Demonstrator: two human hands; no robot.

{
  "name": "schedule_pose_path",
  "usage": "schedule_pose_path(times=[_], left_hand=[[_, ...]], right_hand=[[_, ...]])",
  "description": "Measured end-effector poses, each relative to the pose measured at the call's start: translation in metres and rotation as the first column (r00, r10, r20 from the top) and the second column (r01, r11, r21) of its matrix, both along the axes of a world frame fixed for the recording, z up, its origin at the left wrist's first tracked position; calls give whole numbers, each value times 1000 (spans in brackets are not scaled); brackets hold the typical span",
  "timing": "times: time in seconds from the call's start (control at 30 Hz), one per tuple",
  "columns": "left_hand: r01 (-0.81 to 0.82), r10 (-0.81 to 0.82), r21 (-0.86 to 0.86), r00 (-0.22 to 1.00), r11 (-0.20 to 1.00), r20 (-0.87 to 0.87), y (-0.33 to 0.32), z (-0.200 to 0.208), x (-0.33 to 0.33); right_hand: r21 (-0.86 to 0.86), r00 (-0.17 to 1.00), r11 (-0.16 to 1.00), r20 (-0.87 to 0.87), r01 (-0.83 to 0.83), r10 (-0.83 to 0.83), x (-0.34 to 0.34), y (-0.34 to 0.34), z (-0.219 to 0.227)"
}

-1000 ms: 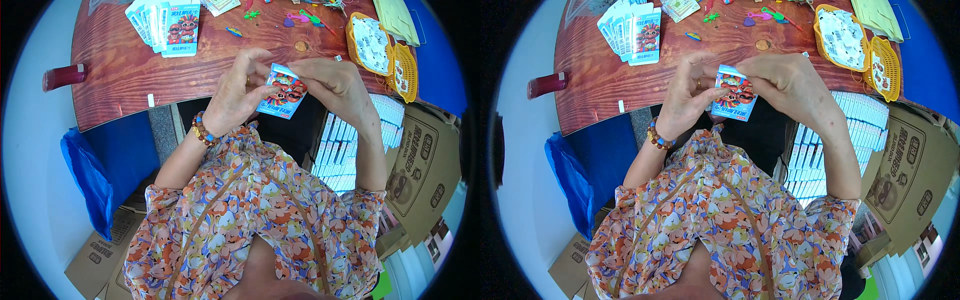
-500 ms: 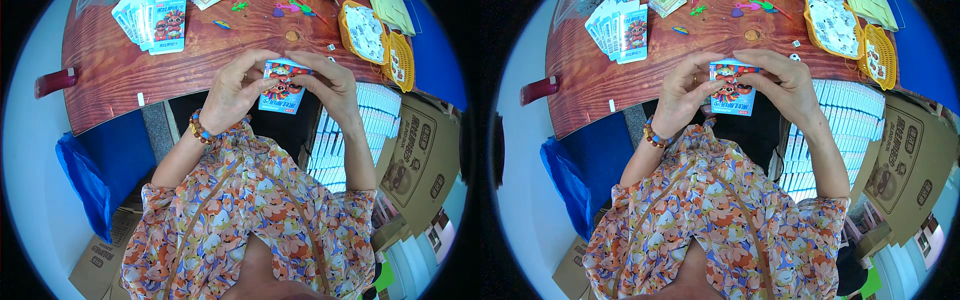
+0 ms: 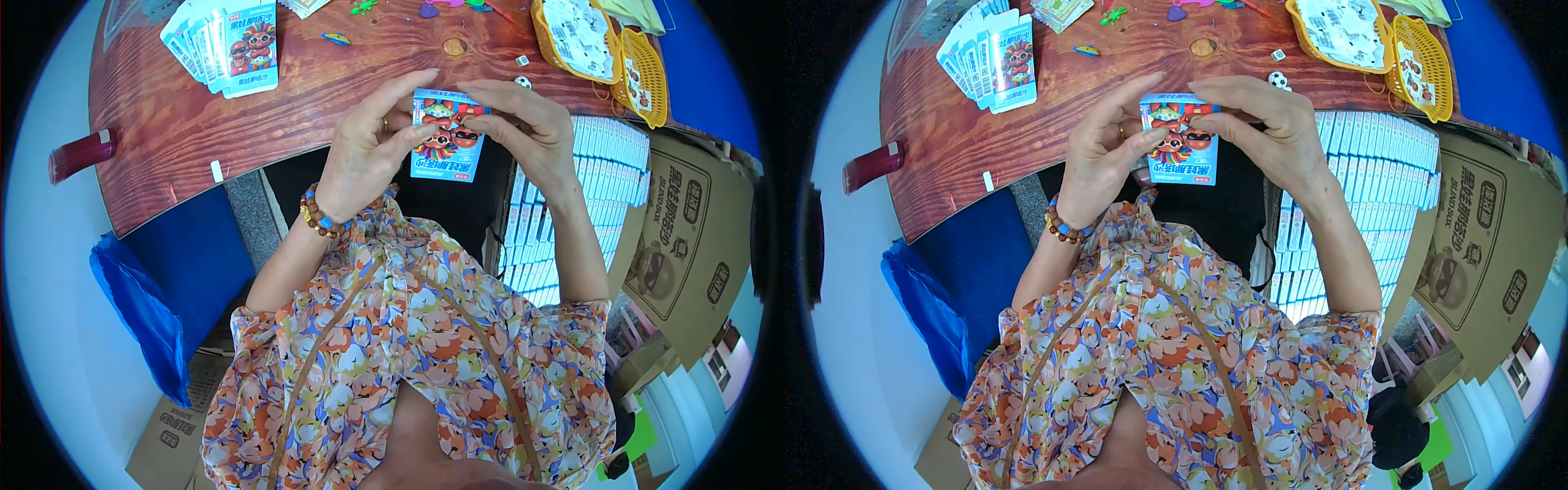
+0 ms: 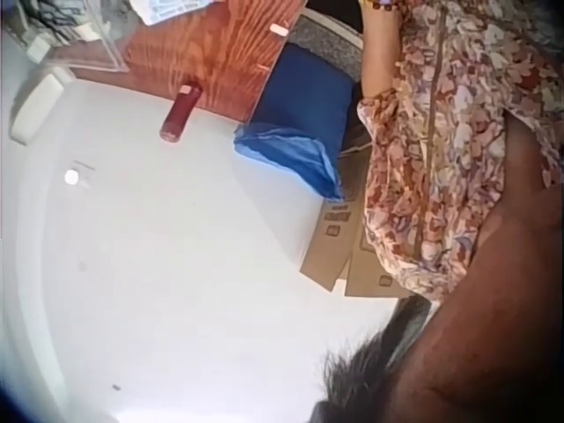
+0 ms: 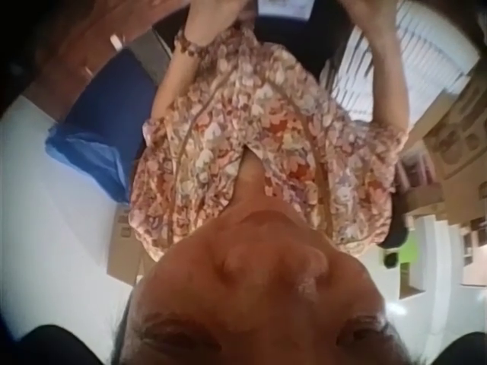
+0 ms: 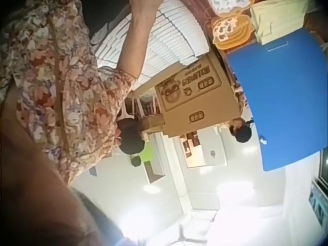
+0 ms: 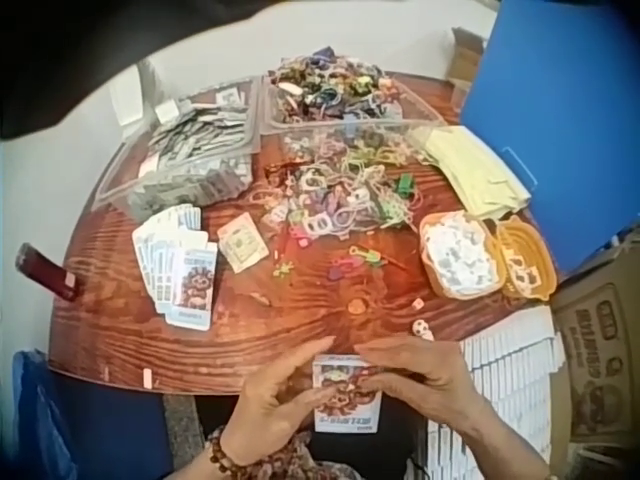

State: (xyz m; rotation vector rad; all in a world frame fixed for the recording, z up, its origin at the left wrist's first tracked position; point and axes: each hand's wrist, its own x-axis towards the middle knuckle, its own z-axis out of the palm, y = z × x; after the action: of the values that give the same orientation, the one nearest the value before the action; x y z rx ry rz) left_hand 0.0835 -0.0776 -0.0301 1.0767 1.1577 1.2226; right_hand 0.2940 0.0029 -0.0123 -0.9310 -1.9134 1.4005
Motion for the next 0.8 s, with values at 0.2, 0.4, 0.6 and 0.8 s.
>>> schedule_pose_path(times=[0.2,0.4,0.6,0.8], left_hand=[[91,-91,-7,996,996,-20,2,1,0],[69,-69,6,998,998,-11,3,-4,-1],[109,-112,55,993,993,44,3,-7,7],[163,-47,235,899,958,-435,11,-3,12]], right_hand=[[58,978,981,-87,-184,189,15,16,-8],[-312,965,945,-263,-103,19,23,-4,-7],[-362,992,932,-125,-20,-28,18,-24,-8],[-254,997,967,-58,34,-50,21,-34,-3]])
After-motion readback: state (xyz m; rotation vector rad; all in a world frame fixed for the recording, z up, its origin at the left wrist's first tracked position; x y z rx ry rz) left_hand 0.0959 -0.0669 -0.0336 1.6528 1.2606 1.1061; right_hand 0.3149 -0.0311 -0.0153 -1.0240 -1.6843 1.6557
